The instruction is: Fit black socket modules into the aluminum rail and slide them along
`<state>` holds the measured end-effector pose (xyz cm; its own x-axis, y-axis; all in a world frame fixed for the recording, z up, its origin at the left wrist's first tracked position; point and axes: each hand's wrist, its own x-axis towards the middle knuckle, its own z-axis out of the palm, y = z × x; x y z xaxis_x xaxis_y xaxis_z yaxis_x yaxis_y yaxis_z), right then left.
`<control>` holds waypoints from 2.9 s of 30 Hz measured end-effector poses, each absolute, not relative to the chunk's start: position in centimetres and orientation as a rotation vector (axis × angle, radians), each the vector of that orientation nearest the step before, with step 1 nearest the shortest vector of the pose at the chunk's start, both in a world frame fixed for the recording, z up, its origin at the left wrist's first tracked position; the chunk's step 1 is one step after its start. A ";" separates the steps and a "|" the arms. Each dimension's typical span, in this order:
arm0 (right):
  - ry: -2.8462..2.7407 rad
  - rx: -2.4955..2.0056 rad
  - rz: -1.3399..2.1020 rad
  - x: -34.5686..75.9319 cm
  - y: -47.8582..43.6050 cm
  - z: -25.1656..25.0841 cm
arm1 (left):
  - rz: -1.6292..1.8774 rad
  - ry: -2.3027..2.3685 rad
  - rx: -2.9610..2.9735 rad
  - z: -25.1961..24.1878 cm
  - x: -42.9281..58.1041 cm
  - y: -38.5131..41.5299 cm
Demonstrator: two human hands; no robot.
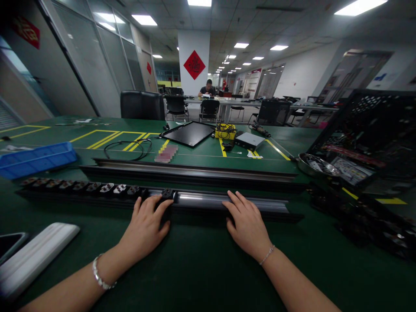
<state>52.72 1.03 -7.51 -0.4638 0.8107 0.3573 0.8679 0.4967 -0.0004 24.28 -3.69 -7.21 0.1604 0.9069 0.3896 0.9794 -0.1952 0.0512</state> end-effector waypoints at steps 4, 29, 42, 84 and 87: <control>-2.435 -1.417 -0.264 52.7 1.0 -7.5 | -0.515 -1.846 -2.219 -7.2 24.3 -3.7; -2.446 -1.441 -0.270 52.6 1.0 -7.4 | -0.552 -1.874 -2.235 -7.0 24.3 -3.6; -2.440 -1.436 -0.280 52.7 1.0 -7.6 | -0.533 -1.882 -2.252 -6.9 24.3 -3.6; -2.450 -1.465 -0.257 52.5 0.9 -7.3 | -0.551 -1.871 -2.251 -7.0 24.3 -3.6; -2.448 -1.470 -0.252 52.5 0.9 -7.3 | -0.548 -1.870 -2.252 -7.0 24.4 -3.6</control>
<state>52.48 0.90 -7.33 -0.4463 0.8356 0.3203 0.8833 0.4687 0.0081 24.35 -3.61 -7.00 0.1497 0.9134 0.3786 0.9733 -0.2035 0.1061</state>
